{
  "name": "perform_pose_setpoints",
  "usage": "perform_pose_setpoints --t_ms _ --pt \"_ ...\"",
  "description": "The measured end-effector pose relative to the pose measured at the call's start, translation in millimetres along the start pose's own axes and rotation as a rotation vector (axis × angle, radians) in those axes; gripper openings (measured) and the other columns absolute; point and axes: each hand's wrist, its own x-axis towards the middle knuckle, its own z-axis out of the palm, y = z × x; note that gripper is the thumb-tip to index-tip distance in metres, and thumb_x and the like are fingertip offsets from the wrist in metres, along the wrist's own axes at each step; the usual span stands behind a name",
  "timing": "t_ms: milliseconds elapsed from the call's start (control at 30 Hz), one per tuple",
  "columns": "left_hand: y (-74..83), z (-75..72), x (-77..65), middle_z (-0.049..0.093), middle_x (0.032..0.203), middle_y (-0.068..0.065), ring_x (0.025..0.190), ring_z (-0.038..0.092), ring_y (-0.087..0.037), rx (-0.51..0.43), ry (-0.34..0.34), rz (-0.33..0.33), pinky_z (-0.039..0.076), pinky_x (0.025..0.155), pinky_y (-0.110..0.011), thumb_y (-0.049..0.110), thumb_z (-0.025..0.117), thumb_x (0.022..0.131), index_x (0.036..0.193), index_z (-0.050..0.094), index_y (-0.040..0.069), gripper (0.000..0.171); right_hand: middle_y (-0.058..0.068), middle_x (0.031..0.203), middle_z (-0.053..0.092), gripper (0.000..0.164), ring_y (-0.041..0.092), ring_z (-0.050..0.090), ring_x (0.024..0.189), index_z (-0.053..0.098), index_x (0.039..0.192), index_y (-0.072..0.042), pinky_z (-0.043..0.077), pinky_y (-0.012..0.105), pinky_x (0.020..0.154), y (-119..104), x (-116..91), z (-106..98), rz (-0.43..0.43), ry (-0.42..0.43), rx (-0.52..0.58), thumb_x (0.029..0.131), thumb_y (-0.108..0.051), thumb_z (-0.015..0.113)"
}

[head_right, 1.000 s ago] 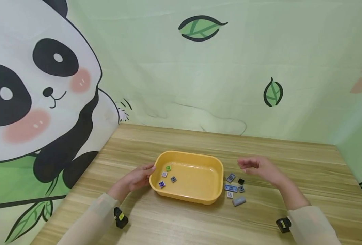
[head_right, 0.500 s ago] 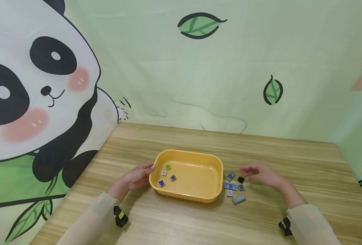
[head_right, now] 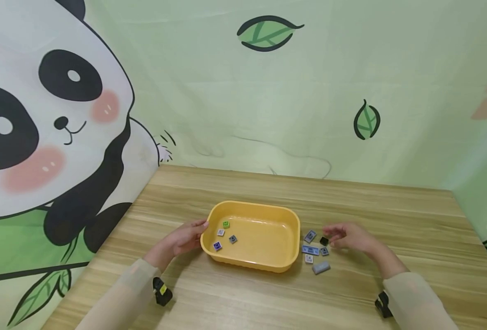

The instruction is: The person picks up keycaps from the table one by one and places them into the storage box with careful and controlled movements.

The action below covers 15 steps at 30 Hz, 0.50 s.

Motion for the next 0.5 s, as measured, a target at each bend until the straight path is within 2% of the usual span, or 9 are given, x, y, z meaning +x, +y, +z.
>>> perform_pose_setpoints --t_ms 100,233,300,500 --pt "0.1 -0.1 -0.6 0.035 0.162 -0.029 0.132 0.052 -0.024 0.000 -0.001 -0.002 0.039 0.122 -0.051 0.019 0.037 0.112 0.161 0.021 -0.002 0.056 0.037 0.130 0.063 0.055 0.037 0.069 0.108 0.052 0.136 0.017 0.058 0.019 0.084 1.2 2.4 1.4 0.008 -0.003 -0.024 0.088 -0.004 0.070" --pt "-0.1 0.0 -0.9 0.034 0.162 -0.029 0.134 0.052 -0.025 -0.004 0.002 -0.005 0.039 0.123 -0.050 0.019 0.037 0.112 0.161 0.021 -0.002 0.056 0.037 0.130 0.062 0.056 0.037 0.069 0.107 0.052 0.136 0.017 0.061 0.029 0.087 1.8 5.4 3.4 0.008 -0.008 -0.048 0.087 -0.004 0.072" --pt "-0.2 0.1 -0.8 0.035 0.162 -0.029 0.133 0.052 -0.025 -0.007 0.005 -0.006 0.039 0.123 -0.050 0.019 0.038 0.112 0.161 0.021 -0.002 0.056 0.036 0.130 0.063 0.056 0.033 0.069 0.105 0.053 0.136 0.016 0.061 0.030 0.087 1.0 6.6 4.5 0.017 -0.004 -0.049 0.086 -0.004 0.072" --pt "0.5 1.2 -0.6 0.036 0.161 -0.029 0.131 0.053 -0.024 -0.013 0.008 0.000 0.039 0.123 -0.051 0.019 0.040 0.112 0.160 0.022 -0.005 0.057 0.037 0.129 0.063 0.054 0.021 0.068 0.098 0.055 0.133 0.017 0.056 0.018 0.080 0.9 9.7 7.1 -0.006 -0.006 -0.039 0.085 -0.001 0.072"
